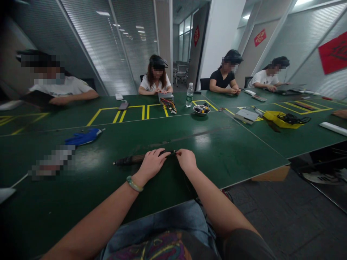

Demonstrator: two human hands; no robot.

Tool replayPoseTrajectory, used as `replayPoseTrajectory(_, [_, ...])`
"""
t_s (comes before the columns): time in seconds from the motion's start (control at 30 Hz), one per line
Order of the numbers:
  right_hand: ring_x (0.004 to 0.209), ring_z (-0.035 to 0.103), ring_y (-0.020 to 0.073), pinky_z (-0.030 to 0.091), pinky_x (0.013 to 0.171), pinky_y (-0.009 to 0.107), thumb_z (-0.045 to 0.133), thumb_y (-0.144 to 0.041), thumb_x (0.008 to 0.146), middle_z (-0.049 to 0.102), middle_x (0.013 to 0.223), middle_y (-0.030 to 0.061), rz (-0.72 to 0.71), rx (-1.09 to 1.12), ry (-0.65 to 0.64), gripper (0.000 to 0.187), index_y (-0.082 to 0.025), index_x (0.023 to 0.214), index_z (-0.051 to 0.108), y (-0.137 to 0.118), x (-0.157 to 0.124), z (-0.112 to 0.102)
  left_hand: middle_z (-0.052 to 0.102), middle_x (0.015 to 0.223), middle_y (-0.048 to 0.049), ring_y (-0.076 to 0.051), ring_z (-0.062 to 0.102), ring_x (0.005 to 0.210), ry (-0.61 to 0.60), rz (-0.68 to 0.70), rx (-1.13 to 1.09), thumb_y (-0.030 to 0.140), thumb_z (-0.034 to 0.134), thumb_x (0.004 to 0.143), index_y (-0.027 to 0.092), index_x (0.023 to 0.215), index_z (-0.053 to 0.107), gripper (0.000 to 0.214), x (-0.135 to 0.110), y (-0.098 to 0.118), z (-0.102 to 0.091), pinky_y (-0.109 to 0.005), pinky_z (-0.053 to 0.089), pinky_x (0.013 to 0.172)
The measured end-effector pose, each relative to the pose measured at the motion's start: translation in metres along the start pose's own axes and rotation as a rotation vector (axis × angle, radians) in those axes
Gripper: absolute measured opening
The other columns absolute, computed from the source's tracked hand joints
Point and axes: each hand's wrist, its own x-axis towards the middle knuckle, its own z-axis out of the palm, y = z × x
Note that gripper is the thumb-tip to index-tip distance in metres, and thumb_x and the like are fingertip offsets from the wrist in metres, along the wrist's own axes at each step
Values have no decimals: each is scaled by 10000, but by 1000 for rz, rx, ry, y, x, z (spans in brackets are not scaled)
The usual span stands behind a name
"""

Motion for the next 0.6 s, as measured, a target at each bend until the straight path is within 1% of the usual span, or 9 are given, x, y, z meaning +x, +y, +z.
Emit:
replayPoseTrajectory(0.13, [917,630,224,441,882,322,619,-188,835,703,957,63,-135,-88,16,158,-232,907,753,-3,1,0,564,1275,-60,-260,552,1089,8,-8,-14,284,474,952,354,1240,593,320,0,1,-1,-431,428,902])
replayPoseTrajectory(0.3, [935,615,213,433,902,321,625,-202,860,693,964,57,-266,-110,6,146,-225,935,748,-3,-1,4,563,1274,-58,-261,544,1089,-8,-13,4,284,456,960,358,1251,582,325,1,0,1,-433,427,891])
replayPoseTrajectory(0.43, [963,611,196,435,910,315,609,-209,886,688,998,45,-300,-77,34,139,-210,966,723,1,-2,10,559,1276,-58,-260,543,1089,-14,-20,-3,291,468,955,357,1252,581,325,0,-1,2,-433,428,892])
replayPoseTrajectory(0.6, [952,624,185,448,895,317,570,-212,908,686,998,41,-286,-21,41,157,-210,999,698,3,-4,13,564,1269,-59,-248,546,1087,-13,-14,-27,287,491,945,350,1251,585,327,1,-2,1,-422,430,905])
